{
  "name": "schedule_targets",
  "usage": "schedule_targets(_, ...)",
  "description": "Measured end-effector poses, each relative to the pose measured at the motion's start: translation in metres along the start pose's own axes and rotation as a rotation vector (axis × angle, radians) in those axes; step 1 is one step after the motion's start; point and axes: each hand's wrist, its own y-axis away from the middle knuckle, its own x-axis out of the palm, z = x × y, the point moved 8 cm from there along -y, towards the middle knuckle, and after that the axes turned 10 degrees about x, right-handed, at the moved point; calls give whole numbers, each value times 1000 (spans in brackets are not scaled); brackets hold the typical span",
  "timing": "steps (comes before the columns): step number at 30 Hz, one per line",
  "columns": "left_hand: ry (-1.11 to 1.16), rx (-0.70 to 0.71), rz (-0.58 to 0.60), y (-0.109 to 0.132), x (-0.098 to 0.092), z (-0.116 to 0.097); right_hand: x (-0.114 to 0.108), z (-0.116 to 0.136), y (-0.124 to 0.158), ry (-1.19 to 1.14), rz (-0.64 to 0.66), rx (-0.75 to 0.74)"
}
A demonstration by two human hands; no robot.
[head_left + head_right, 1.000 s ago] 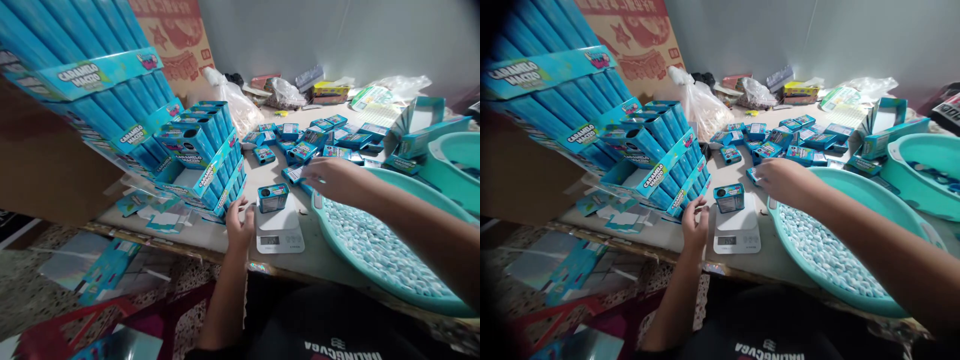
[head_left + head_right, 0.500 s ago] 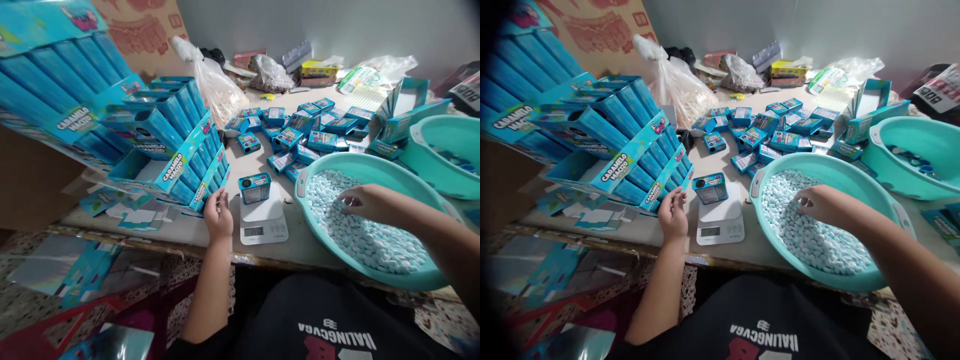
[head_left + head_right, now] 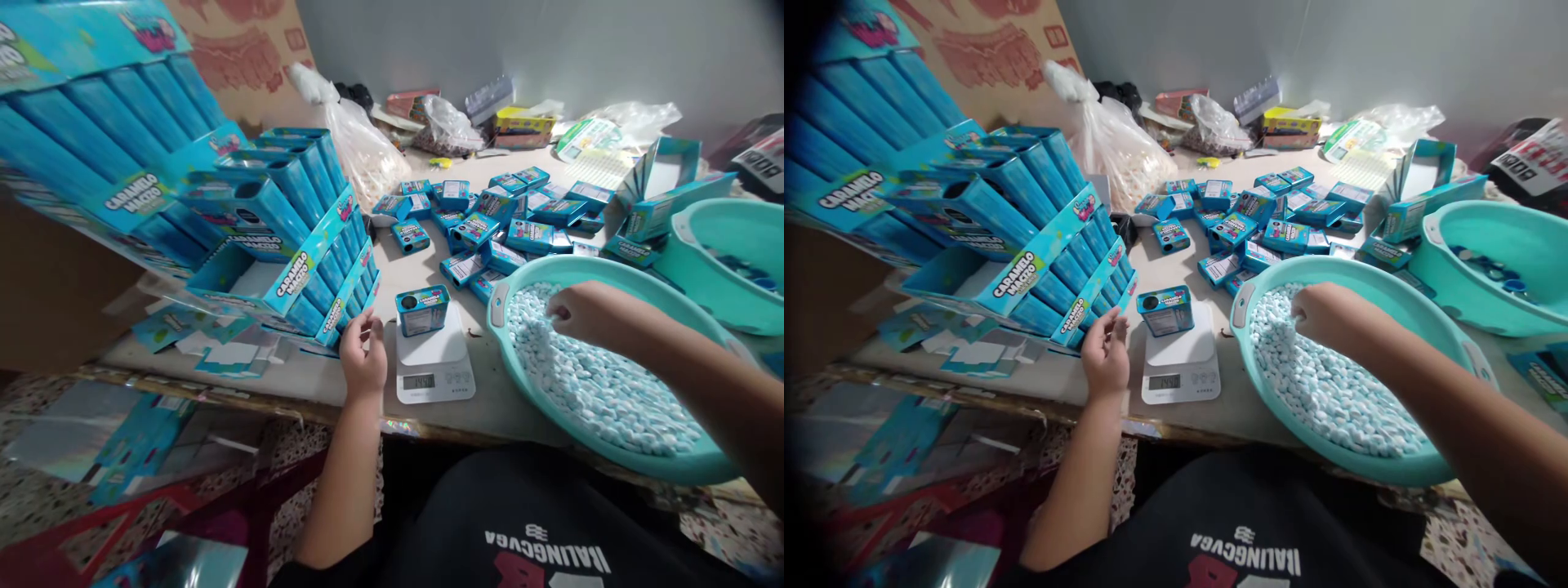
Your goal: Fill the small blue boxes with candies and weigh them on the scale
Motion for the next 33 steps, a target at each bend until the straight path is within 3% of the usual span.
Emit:
schedule_targets(4,25,8,-14,1,-1,0,-54,49,-4,22,-129,-89)
schedule_targets(8,9,48,-9,1,-1,-5,-100,133,-6,-51,-239,-362)
schedule_targets(12,-41,160,-16,0,-4,-17,-100,204,-8,60,-177,-604)
schedule_targets(15,-81,233,4,1,-3,-23,-91,228,-9,143,-123,-673)
schedule_targets(23,-81,233,74,2,5,-22,-84,228,-8,-52,-53,-659)
schedule_targets(27,-45,227,86,2,5,-22,-100,213,-9,-255,-80,-624)
schedule_targets(30,-7,229,76,3,5,-20,-115,168,-11,-302,-188,-534)
schedule_targets(33,37,206,42,4,3,-16,-108,94,-10,-235,-292,-403)
